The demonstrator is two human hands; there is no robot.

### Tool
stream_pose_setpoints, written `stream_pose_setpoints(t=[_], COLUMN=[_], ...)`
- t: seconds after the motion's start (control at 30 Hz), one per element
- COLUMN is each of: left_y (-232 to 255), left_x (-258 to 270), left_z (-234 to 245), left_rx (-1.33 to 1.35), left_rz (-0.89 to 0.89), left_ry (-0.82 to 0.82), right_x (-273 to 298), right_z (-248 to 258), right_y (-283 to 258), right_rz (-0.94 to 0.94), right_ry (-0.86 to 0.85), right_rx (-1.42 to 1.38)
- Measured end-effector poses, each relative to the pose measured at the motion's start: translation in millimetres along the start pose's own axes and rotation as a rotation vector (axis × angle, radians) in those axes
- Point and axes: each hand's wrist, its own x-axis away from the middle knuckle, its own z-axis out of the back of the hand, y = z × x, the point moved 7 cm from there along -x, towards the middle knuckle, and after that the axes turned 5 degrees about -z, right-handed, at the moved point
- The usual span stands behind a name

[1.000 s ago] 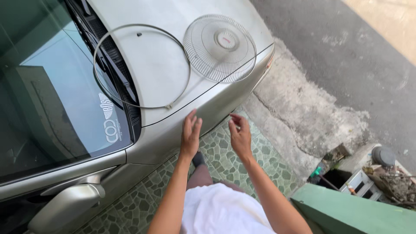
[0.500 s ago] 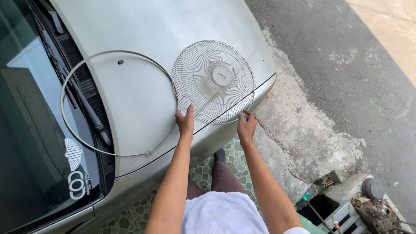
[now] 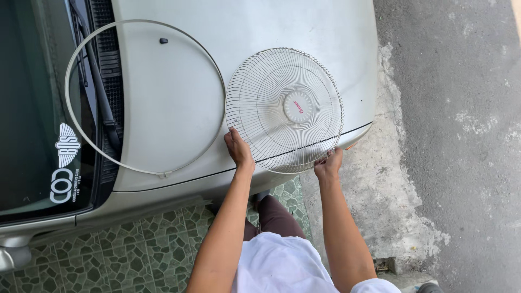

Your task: The person assembles a standing fan by attaching the fan blades to the motor hub, securing them with a nut, and then reattaching the front and rear wire cages. The person uses a cloth to wipe the fan blades during assembly.

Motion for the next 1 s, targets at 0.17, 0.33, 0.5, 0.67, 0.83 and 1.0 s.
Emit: stream_pose_setpoints(t=[0.17, 0.33, 0.5, 0.67, 0.83, 1.0], left_y=[25, 43, 74, 78, 39, 10], left_x=[46, 87, 124, 190, 289, 415], left_z=[38, 126, 255, 418, 607, 758], left_rx=[0.040, 0.429, 0.578, 0.702, 0.677, 0.337], left_rz=[-0.179, -0.186, -0.361, -0.464, -0.328, -0.575], left_ry=[0.000, 0.057, 0.158, 0.266, 0.480, 0.788], right_x=[40, 114, 180, 264, 377, 494], right_z=[-2, -39, -121, -199, -204, -122], right_y=[-8, -12, 24, 111, 262, 430], right_rz=[-0.099, -0.066, -0.064, -0.173, -0.212, -0.327], right_ry=[-0.071, -0.452, -0.669, -0.936, -1.283, -1.406], right_rx=[-0.059, 0.064, 0.315, 0.476, 0.917, 1.177])
